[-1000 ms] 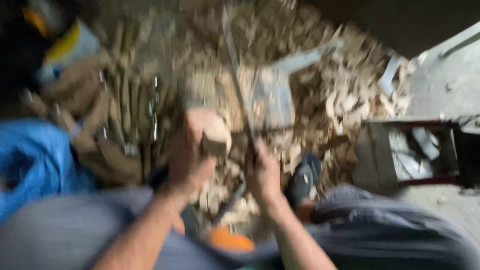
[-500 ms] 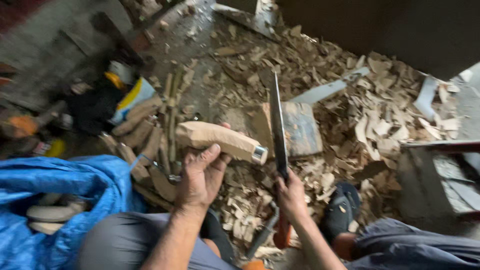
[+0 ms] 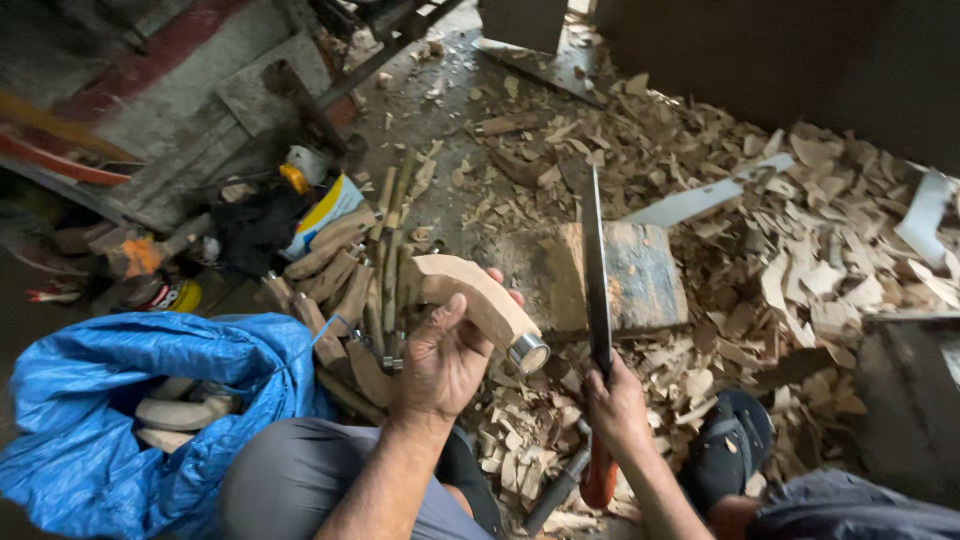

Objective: The person carves a small wooden piece using a knife, repeatedly shaving and shaping it while seated on the floor. The person occasionally inspects the piece and places it among other similar wooden items.

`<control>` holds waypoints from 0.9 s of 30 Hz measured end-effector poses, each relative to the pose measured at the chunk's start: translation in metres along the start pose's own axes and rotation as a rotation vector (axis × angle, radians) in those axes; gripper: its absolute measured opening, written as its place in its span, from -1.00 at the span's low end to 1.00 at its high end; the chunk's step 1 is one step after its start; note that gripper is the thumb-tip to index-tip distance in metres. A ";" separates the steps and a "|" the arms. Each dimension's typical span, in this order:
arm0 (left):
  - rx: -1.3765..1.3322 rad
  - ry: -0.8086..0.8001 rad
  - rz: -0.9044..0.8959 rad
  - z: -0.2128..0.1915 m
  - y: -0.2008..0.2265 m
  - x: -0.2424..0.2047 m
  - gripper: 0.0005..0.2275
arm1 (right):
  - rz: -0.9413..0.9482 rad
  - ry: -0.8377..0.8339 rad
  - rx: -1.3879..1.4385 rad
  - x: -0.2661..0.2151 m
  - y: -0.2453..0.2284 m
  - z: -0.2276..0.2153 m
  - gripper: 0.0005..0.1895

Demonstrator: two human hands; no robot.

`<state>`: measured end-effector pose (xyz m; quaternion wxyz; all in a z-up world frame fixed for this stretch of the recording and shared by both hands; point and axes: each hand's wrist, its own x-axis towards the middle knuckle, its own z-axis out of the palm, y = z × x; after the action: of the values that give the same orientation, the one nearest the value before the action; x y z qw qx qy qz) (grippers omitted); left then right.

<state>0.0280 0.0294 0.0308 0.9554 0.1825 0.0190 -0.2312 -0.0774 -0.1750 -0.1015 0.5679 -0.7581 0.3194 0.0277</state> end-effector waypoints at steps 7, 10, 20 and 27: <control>0.112 -0.087 0.105 0.015 -0.002 -0.001 -0.55 | 0.053 -0.048 -0.099 -0.004 -0.009 -0.007 -0.74; 0.288 -0.119 0.171 0.020 -0.003 0.001 -0.53 | -0.092 0.032 -0.103 -0.003 -0.005 -0.005 -0.78; 1.350 -0.119 0.592 -0.009 -0.041 0.006 -0.60 | -0.416 0.122 -0.136 -0.047 -0.054 -0.013 -0.92; 1.259 -0.253 0.634 -0.012 -0.048 0.003 -0.64 | -0.601 0.114 -0.048 -0.077 -0.081 -0.027 -0.94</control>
<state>0.0096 -0.0068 0.0026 0.6847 0.6678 -0.2832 0.0713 -0.1053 -0.1517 0.0079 0.5138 -0.8321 0.1112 -0.1766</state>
